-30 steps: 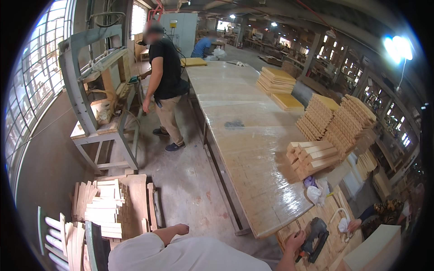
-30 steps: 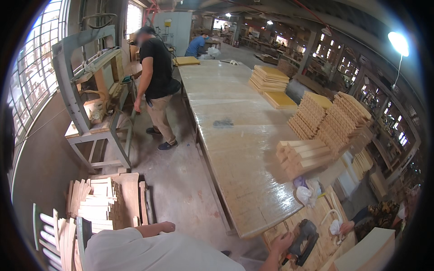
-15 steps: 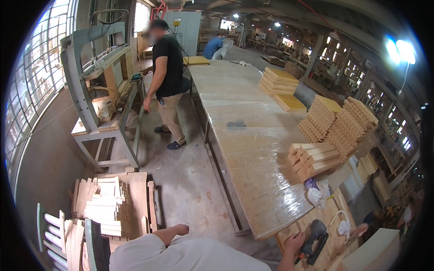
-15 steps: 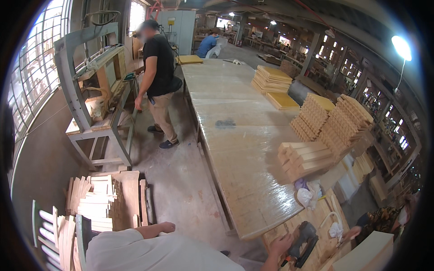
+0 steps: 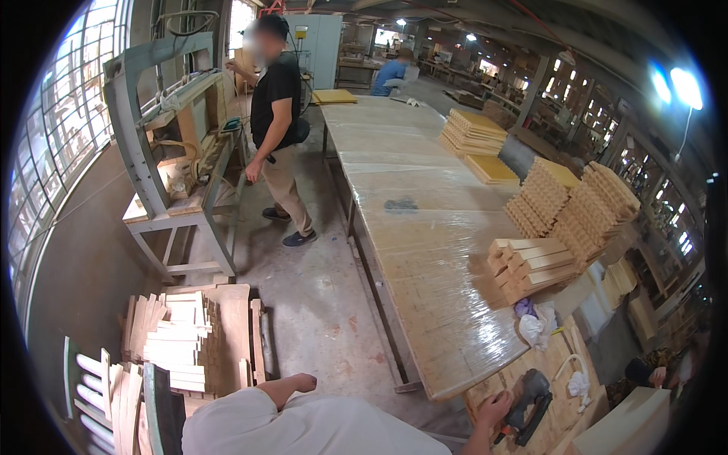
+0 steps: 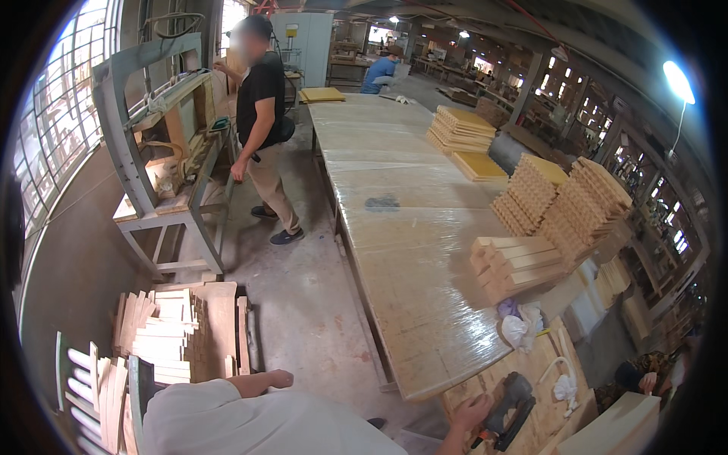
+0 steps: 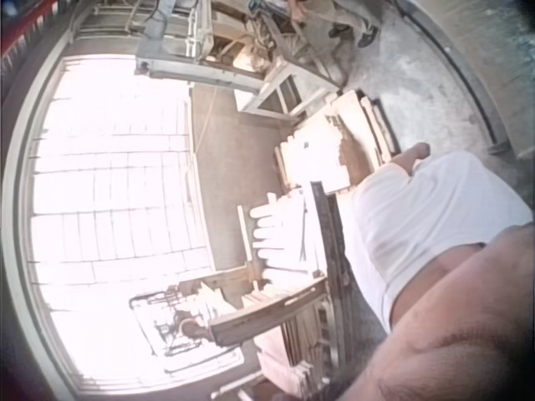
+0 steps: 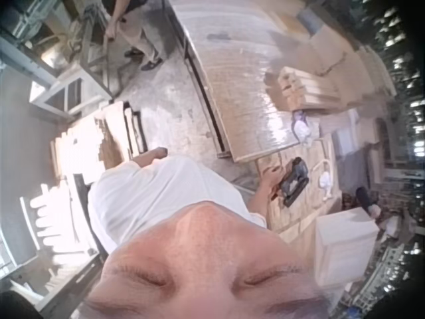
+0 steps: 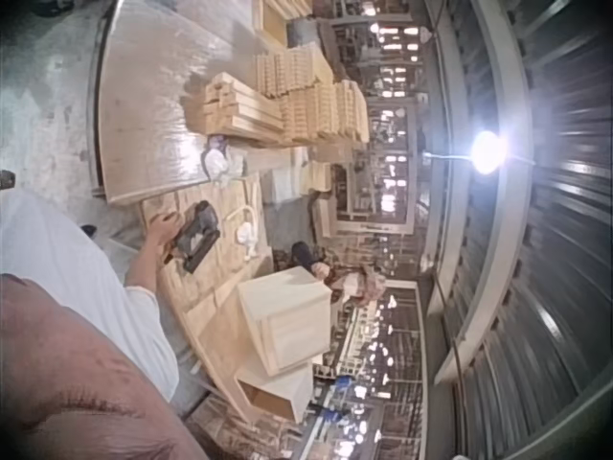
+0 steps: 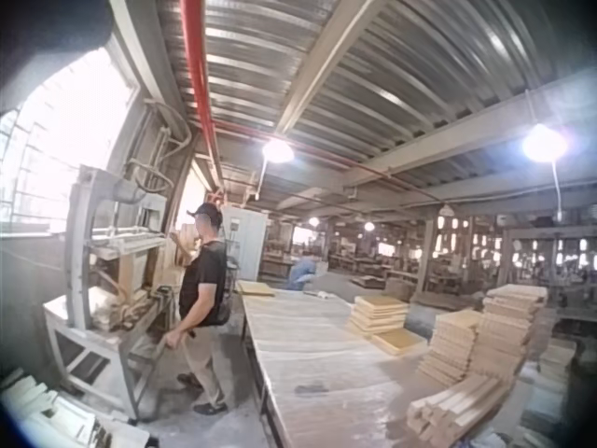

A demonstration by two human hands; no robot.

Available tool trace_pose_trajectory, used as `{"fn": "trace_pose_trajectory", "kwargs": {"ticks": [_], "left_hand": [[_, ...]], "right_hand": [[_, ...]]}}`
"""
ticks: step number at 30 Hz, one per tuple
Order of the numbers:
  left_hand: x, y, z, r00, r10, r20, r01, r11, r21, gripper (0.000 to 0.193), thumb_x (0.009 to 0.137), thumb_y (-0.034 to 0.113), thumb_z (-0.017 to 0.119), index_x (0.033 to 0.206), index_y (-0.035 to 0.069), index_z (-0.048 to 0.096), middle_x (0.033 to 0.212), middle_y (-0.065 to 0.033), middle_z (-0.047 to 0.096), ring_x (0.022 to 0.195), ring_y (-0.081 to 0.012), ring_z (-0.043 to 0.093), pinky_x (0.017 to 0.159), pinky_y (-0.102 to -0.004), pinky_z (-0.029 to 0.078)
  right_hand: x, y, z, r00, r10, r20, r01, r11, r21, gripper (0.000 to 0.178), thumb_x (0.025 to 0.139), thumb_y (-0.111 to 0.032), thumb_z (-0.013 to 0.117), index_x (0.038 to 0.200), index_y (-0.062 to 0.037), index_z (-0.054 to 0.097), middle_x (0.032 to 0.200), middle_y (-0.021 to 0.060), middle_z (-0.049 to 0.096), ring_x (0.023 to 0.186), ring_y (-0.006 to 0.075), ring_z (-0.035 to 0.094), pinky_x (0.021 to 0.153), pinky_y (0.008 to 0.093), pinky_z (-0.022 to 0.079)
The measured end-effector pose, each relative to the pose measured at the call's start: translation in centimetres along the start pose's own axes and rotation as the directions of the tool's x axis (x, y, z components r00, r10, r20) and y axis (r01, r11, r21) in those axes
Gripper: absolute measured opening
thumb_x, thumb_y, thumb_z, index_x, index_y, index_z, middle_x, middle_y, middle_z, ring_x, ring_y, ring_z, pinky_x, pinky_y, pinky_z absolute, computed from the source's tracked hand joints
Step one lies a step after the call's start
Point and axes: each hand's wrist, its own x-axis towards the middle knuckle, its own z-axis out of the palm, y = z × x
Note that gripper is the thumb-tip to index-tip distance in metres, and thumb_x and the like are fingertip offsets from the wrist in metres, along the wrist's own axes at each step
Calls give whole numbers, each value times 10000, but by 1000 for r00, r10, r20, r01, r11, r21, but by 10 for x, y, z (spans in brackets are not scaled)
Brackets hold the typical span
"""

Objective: The person assembles wooden boxes by applying glue to the edges of flat panels, attaching side pieces, and securing them with a pneumatic nail gun. They repeatedly handle panels and trim pieces, aligning and fastening them to form box structures on a workbench.

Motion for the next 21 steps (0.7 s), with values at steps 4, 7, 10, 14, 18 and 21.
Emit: {"fn": "trace_pose_trajectory", "kwargs": {"ticks": [4,7,10,14,18,21], "left_hand": [[-2,2,-4,1000,26,-9,-26,1000,-2,364,838,252,463,1085,54,643,1106,-172,639,1029,-338,599,901,-421,466],[2,3,-3,997,74,21,-75,996,45,365,837,245,462,1093,54,640,1109,-173,638,1029,-345,598,900,-423,467],[5,1,-1,998,64,15,-64,996,58,362,832,235,464,1084,51,646,1107,-179,638,1031,-349,598,899,-426,468],[8,2,-3,999,32,20,-33,999,38,357,825,223,465,1064,41,657,1103,-187,640,1032,-350,600,901,-432,467],[4,2,-2,1000,13,3,-13,1000,-8,352,820,211,468,1052,32,662,1099,-193,641,1032,-355,600,901,-432,467],[6,0,-1,999,13,44,-13,1000,0,353,817,204,473,1060,31,662,1099,-197,640,1035,-358,599,901,-430,467]], "right_hand": [[-1,-4,-2,998,34,45,-35,999,15,318,803,-116,537,1055,74,570,1092,249,550,1053,414,503,919,469,401],[-2,3,-2,997,46,65,-47,999,7,333,838,-139,522,1085,80,571,1170,242,545,1101,395,506,950,453,401],[1,7,-5,995,41,93,-41,999,-3,343,842,-139,514,1093,89,567,1173,243,545,1106,397,506,947,451,407],[0,1,-7,999,-3,33,3,1000,0,353,857,-193,536,1087,73,574,1167,236,549,1092,391,515,934,448,418],[-1,-11,-15,1000,-11,11,11,1000,21,391,863,-290,592,1073,40,587,1119,243,571,1041,403,533,905,456,435],[0,-10,-17,999,-32,2,32,999,-2,399,862,-293,595,1077,43,584,1123,243,567,1041,405,532,903,457,436]]}}
